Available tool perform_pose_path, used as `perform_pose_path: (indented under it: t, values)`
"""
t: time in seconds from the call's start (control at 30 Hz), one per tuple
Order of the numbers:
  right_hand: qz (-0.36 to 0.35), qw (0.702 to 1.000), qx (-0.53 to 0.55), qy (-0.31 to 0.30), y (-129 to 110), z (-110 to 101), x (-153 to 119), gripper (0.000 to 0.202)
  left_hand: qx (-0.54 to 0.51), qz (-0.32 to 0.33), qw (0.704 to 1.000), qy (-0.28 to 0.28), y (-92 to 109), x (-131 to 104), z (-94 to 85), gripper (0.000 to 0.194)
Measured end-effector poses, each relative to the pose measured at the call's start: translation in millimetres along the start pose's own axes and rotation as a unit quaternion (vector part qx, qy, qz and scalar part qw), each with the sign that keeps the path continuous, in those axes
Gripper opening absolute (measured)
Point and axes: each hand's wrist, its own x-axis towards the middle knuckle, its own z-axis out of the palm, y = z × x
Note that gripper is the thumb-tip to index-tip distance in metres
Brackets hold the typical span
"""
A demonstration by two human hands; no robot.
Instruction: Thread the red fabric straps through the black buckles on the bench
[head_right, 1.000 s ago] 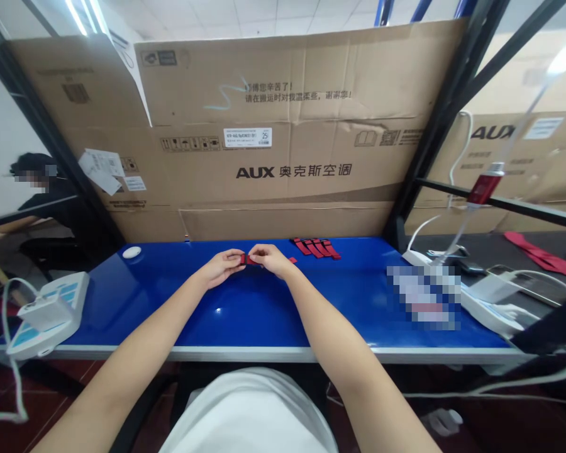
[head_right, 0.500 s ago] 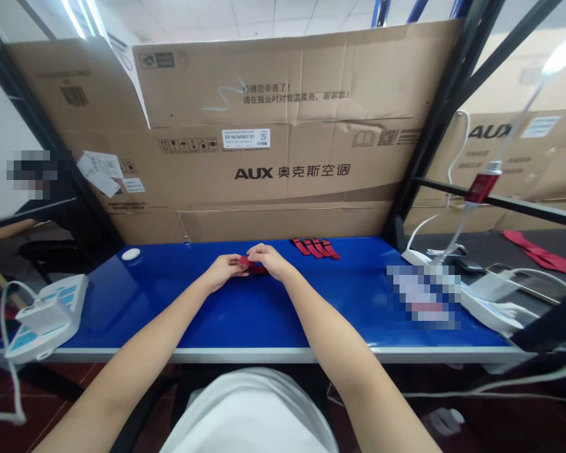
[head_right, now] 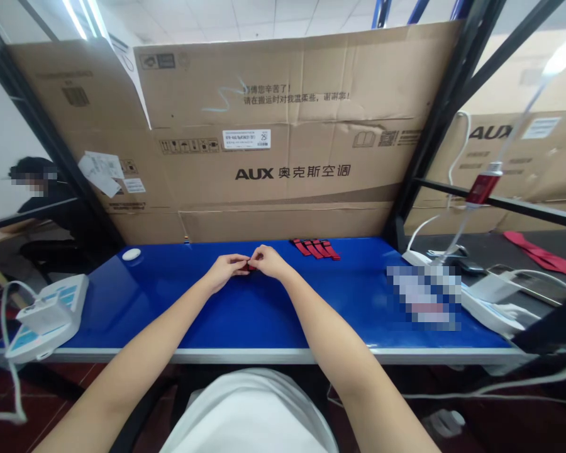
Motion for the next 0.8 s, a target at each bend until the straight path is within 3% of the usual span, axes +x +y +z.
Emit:
perform_pose_path:
  t: [0.1, 0.17, 0.2, 0.27, 0.37, 0.47, 0.53, 0.67, 0.8]
  values:
    - [0.027, 0.991, 0.130, -0.023, 4, -2, 2, 0.017, -0.031, 0.005, 0.999, -0.035, 5, -2, -2.6, 0.030]
    - [0.022, 0.992, 0.126, 0.011, 10, -6, 4, 0.011, -0.034, 0.011, 0.998, -0.048, 7, -3, -4.7, 0.033]
    - [0.011, 0.996, 0.081, 0.035, 13, -8, 4, 0.010, -0.031, 0.012, 0.998, -0.054, 8, -3, -5.7, 0.034]
    - [-0.008, 0.996, -0.061, 0.067, 20, -12, 4, 0.028, -0.020, 0.009, 0.997, -0.068, 10, -4, -7.3, 0.035]
    - [0.019, 0.972, -0.230, 0.053, 27, -13, 1, 0.049, 0.003, 0.006, 0.996, -0.093, 12, -5, -9.5, 0.036]
    - [0.077, 0.963, -0.253, 0.044, 31, -12, 1, 0.030, 0.014, 0.018, 0.995, -0.102, 13, -2, -15.2, 0.035]
    - [0.107, 0.966, -0.228, 0.064, 34, -13, 3, 0.010, 0.021, 0.026, 0.998, -0.060, 13, 2, -23.5, 0.035]
    - [0.138, 0.973, -0.165, 0.079, 40, -21, 9, 0.007, 0.083, -0.002, 0.991, 0.109, 8, 12, -47.1, 0.020]
    - [0.136, 0.983, -0.088, 0.082, 35, -23, 9, 0.013, 0.089, -0.027, 0.983, 0.159, 2, 16, -54.9, 0.019]
